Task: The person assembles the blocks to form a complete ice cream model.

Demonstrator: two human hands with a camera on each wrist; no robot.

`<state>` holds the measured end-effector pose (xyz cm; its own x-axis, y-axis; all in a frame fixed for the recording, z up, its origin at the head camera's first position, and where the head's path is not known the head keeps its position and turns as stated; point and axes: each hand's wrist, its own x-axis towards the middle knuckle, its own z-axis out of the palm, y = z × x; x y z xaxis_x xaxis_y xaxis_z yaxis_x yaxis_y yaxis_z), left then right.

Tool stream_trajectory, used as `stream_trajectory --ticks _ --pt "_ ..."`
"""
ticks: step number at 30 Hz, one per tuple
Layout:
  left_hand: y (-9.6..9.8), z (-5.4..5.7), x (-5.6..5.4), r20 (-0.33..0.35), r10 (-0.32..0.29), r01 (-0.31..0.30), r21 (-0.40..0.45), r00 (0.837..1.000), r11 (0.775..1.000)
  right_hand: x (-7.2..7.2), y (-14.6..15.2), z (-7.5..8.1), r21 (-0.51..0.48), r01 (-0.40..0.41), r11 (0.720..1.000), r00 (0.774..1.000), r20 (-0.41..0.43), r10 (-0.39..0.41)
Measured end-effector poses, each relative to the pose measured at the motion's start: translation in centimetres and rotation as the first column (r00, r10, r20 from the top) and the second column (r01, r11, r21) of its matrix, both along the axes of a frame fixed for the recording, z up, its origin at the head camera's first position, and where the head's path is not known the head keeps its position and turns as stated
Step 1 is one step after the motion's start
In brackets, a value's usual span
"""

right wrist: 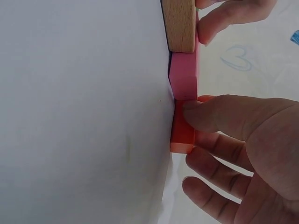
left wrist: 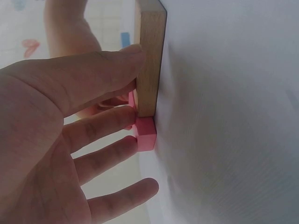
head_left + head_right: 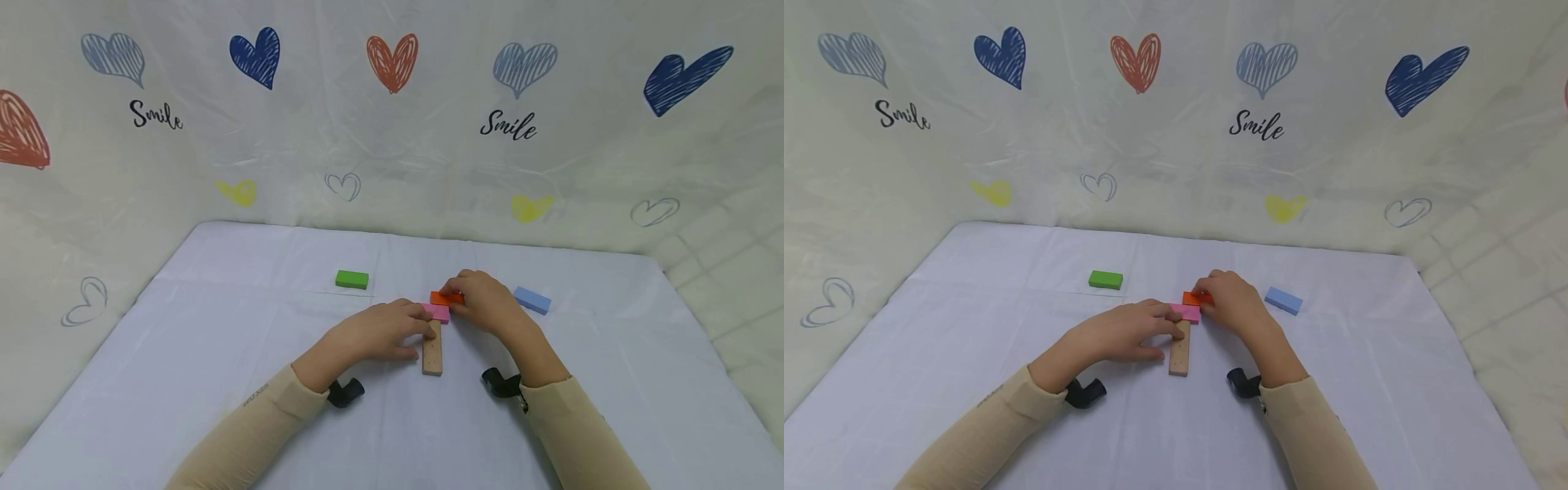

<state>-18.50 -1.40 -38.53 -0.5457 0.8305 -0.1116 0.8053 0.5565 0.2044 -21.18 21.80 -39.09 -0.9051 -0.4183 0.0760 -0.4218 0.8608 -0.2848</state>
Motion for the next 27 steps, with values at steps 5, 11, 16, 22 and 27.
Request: stream_trajectory --ticks 5,11,16,22,27 --pt "0.0 0.0 0.0 0.006 0.001 -0.001 -0.003 1.0 1.0 0.1 -0.1 -0.1 0.005 0.004 1.0 1.0 -0.003 -0.004" --pt "0.0 0.0 0.0 0.002 0.002 -0.002 -0.011 1.0 1.0 0.1 -0.4 -0.2 0.028 0.004 1.0 1.0 -0.012 -0.004" --pt "-0.1 0.0 0.1 -0.002 -0.004 0.004 -0.01 1.0 1.0 0.3 -0.6 -0.2 0.045 -0.011 0.999 1.0 -0.021 0.012" --pt "-0.1 0.0 0.0 -0.019 -0.009 0.009 -0.01 1.0 1.0 0.3 -0.9 -0.1 0.056 -0.032 0.998 0.999 -0.028 0.034" --pt "-0.1 -0.1 0.0 -0.02 -0.014 0.014 -0.001 1.0 1.0 0.5 -1.1 -0.1 0.052 -0.042 0.998 0.998 -0.038 0.044"
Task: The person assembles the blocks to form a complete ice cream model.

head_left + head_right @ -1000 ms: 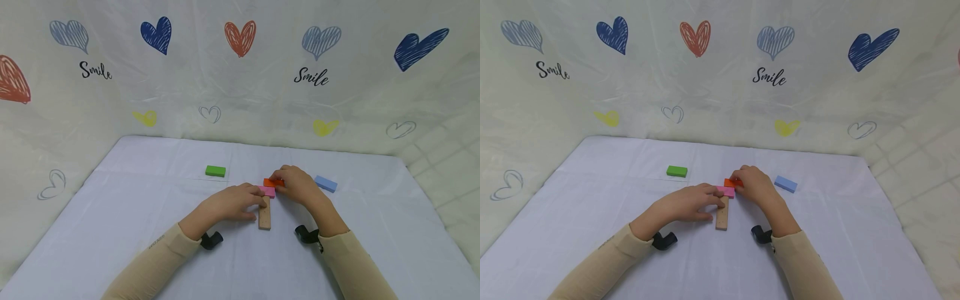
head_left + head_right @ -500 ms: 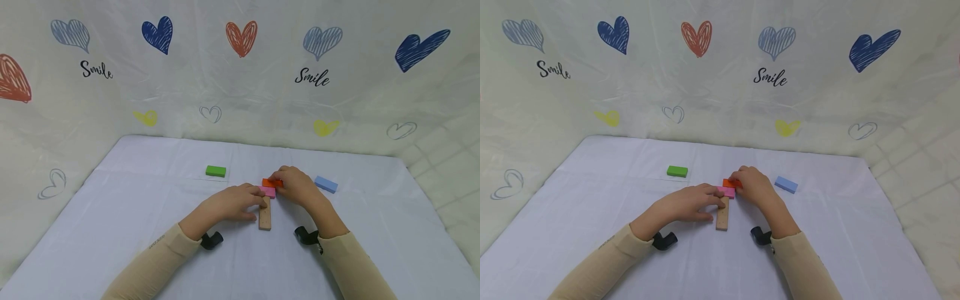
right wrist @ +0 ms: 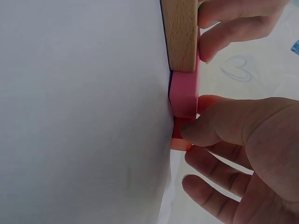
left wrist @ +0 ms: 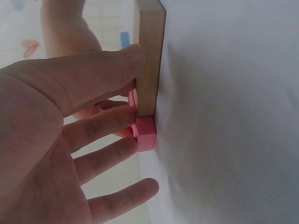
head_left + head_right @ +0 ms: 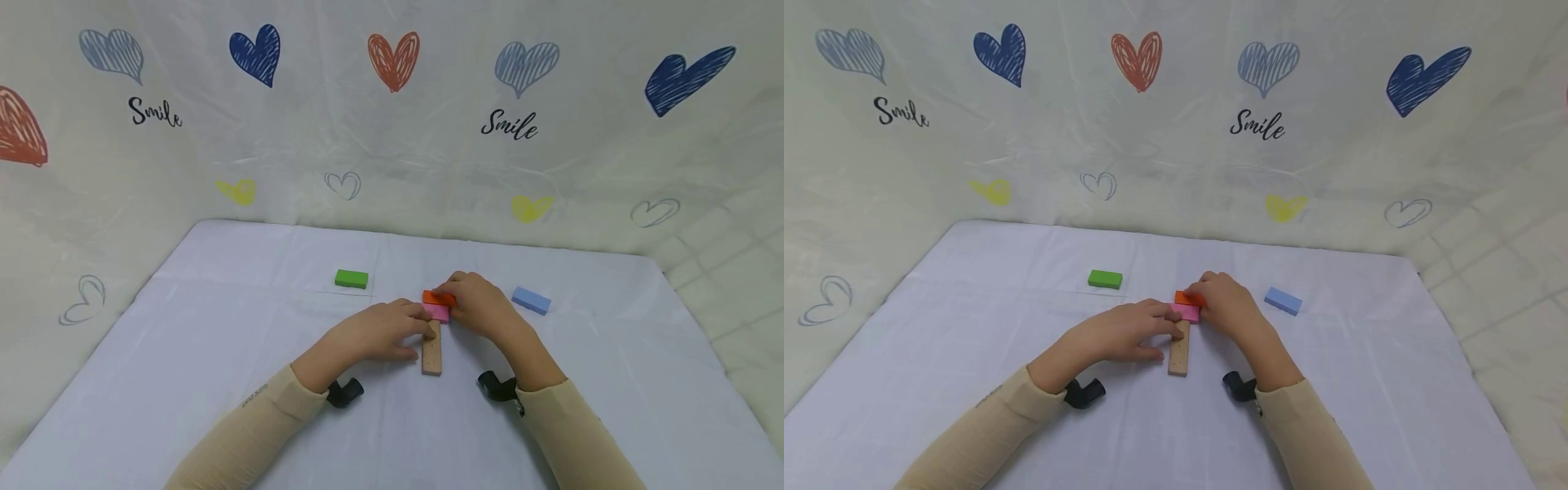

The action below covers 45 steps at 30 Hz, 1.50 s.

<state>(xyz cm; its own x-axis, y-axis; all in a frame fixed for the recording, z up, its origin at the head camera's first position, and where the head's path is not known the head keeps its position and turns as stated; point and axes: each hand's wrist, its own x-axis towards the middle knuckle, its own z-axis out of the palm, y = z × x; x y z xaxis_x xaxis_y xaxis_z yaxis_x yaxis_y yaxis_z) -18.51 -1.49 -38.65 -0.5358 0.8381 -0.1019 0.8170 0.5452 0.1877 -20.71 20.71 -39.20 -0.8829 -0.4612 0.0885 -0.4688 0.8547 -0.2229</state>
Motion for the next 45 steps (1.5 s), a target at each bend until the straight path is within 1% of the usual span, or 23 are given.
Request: stream_trajectory --ticks 5,12,17,24,34,39,45 --pt "0.0 0.0 -0.1 0.0 0.0 0.0 -0.004 1.0 1.0 0.1 -0.3 0.1 -0.008 -0.005 1.0 1.0 -0.004 0.005" --pt "0.1 0.1 -0.1 0.024 0.01 -0.01 -0.003 1.0 1.0 0.4 -0.6 0.1 -0.017 0.001 1.0 1.0 0.0 -0.001" --pt "0.1 0.1 -0.2 0.017 0.004 -0.004 -0.004 1.0 1.0 0.4 -0.8 0.2 -0.008 -0.004 1.0 1.0 -0.01 0.004" --pt "0.1 0.1 -0.2 0.019 -0.002 0.002 0.006 1.0 1.0 0.5 -0.9 0.1 0.009 0.016 1.0 1.0 0.006 -0.016" --pt "0.0 -0.1 -0.2 0.013 -0.009 0.009 0.009 1.0 1.0 0.5 -1.2 0.0 0.021 0.005 1.0 1.0 0.013 -0.005" --pt "-0.1 0.0 -0.2 0.008 -0.007 0.007 0.007 1.0 1.0 0.4 -0.8 0.3 -0.013 -0.015 1.0 1.0 0.015 0.015" --pt "0.0 0.1 -0.1 -0.003 -0.001 0.001 -0.016 1.0 1.0 0.1 0.1 0.9 -0.056 0.021 0.998 0.998 0.061 -0.017"
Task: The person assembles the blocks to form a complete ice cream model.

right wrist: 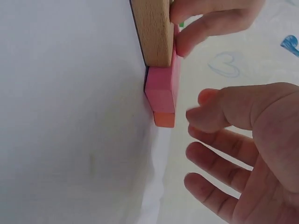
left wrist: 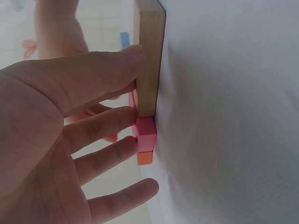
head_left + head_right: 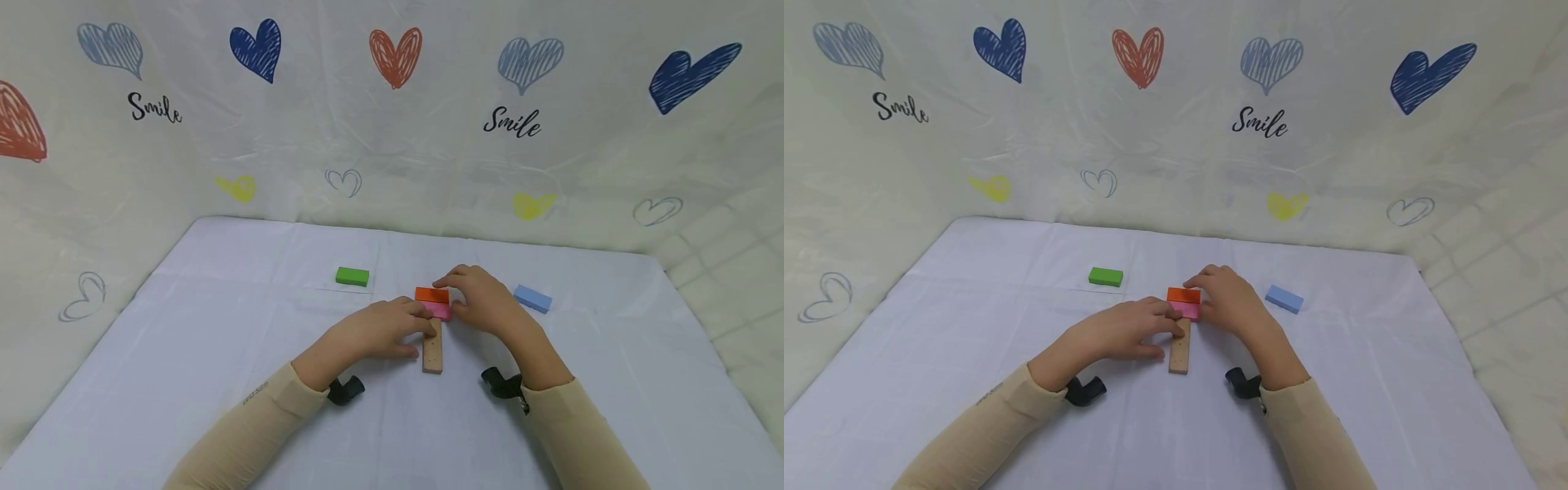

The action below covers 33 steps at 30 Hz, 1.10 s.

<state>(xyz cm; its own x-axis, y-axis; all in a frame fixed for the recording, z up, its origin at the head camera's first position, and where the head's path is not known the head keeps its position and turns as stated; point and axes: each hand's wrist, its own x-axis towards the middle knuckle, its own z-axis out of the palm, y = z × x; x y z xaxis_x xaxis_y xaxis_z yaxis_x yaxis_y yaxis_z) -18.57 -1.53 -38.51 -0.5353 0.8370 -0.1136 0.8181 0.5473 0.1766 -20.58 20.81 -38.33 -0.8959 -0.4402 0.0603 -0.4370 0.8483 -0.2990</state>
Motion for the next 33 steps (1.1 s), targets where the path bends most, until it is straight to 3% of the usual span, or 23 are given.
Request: stream_trajectory --ticks 7,13,19,21,25,29,33 --pt "0.0 0.2 0.1 0.002 -0.002 0.002 0.001 1.0 1.0 -0.2 0.0 -0.1 -0.012 -0.041 0.999 0.998 0.055 0.042" --pt "-0.1 0.4 0.1 -0.004 -0.021 0.021 0.003 1.0 1.0 -0.1 -0.1 -0.4 -0.017 -0.05 0.999 0.998 0.04 0.051" --pt "-0.9 0.7 -1.0 0.021 -0.023 0.021 0.109 1.0 0.994 -0.1 0.0 -0.5 -0.016 -0.064 0.998 0.998 0.02 0.064" --pt "-1.5 1.1 -1.5 0.02 0.012 -0.015 0.161 1.0 0.987 -0.2 0.0 -0.5 -0.011 -0.058 0.998 0.998 0.027 0.058" --pt "-3.3 2.1 -2.7 -0.001 0.144 -0.14 0.218 0.99 0.966 -0.2 -0.2 -0.5 0.002 -0.047 0.999 0.998 0.044 0.047" --pt "-5.2 2.6 -3.9 0.005 0.285 -0.279 0.22 0.958 0.935 -0.1 -0.2 -0.4 0.01 -0.042 0.999 0.998 0.054 0.042" --pt "-6.9 2.7 -4.9 0.046 0.388 -0.388 0.224 0.921 0.894 0.0 -0.1 -0.4 0.008 -0.046 0.999 0.997 0.055 0.046"
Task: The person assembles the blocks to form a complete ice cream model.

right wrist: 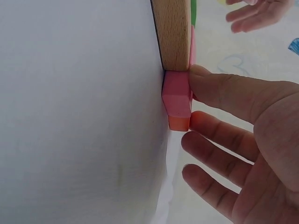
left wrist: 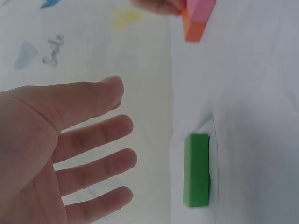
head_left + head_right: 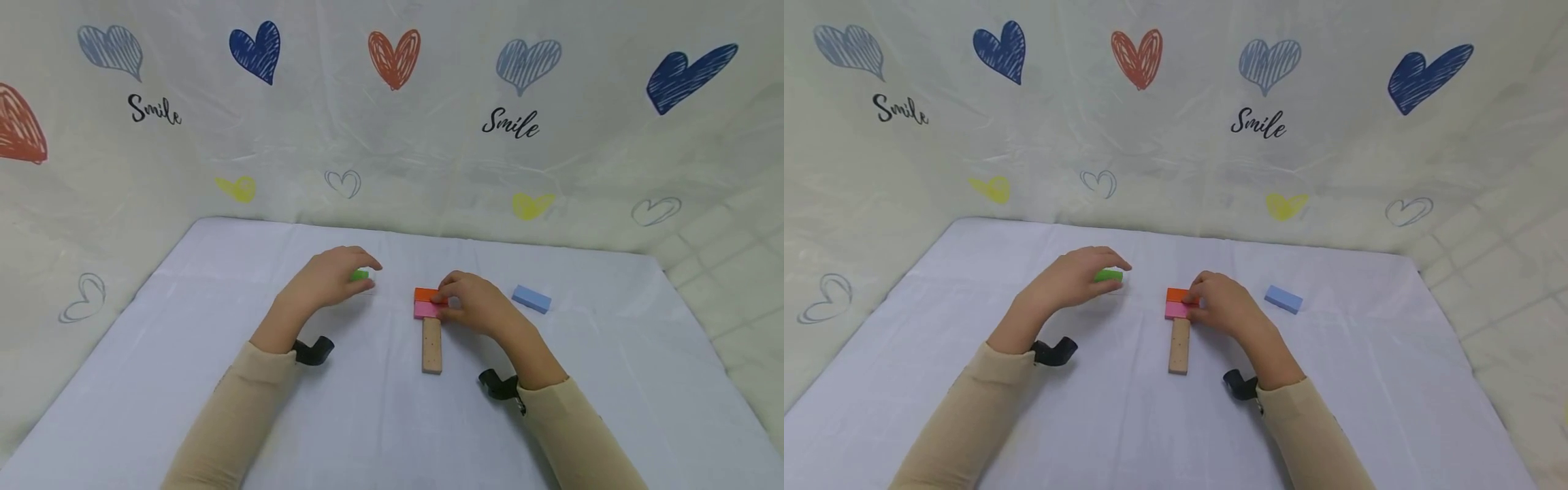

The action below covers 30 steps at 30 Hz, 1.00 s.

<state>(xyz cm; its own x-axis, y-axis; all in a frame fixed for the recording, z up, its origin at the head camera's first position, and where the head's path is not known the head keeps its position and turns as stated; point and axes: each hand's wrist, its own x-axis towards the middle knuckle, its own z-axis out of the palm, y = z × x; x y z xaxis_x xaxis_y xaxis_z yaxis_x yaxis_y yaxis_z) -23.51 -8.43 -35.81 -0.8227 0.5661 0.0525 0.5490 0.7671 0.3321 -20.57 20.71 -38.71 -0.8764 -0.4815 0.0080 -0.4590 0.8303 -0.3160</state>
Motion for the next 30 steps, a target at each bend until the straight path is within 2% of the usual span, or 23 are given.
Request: stream_trajectory --ticks 4,7,16,24,30 --pt "-1.4 -0.2 -0.7 0.045 0.077 -0.078 0.022 0.996 0.997 0.0 0.1 0.0 -0.002 -0.01 1.0 1.0 -0.009 0.01" --pt "-2.2 -0.8 -1.2 0.059 0.102 -0.103 0.018 0.993 0.995 0.0 0.1 0.0 -0.004 -0.011 1.0 1.0 -0.009 0.011" --pt "-3.2 -2.1 -2.3 0.072 0.12 -0.12 0.001 0.99 0.993 0.2 0.0 0.2 -0.016 -0.001 1.0 1.0 0.003 0.001" --pt "-3.4 -3.1 -2.9 0.106 0.127 -0.127 -0.006 0.986 0.992 0.2 -0.1 0.2 -0.009 0.0 1.0 1.0 0.009 0.0" --pt "-3.2 -3.7 -3.2 0.103 0.134 -0.134 -0.005 0.986 0.991 0.2 0.0 0.2 -0.009 -0.001 1.0 1.0 0.012 0.001"
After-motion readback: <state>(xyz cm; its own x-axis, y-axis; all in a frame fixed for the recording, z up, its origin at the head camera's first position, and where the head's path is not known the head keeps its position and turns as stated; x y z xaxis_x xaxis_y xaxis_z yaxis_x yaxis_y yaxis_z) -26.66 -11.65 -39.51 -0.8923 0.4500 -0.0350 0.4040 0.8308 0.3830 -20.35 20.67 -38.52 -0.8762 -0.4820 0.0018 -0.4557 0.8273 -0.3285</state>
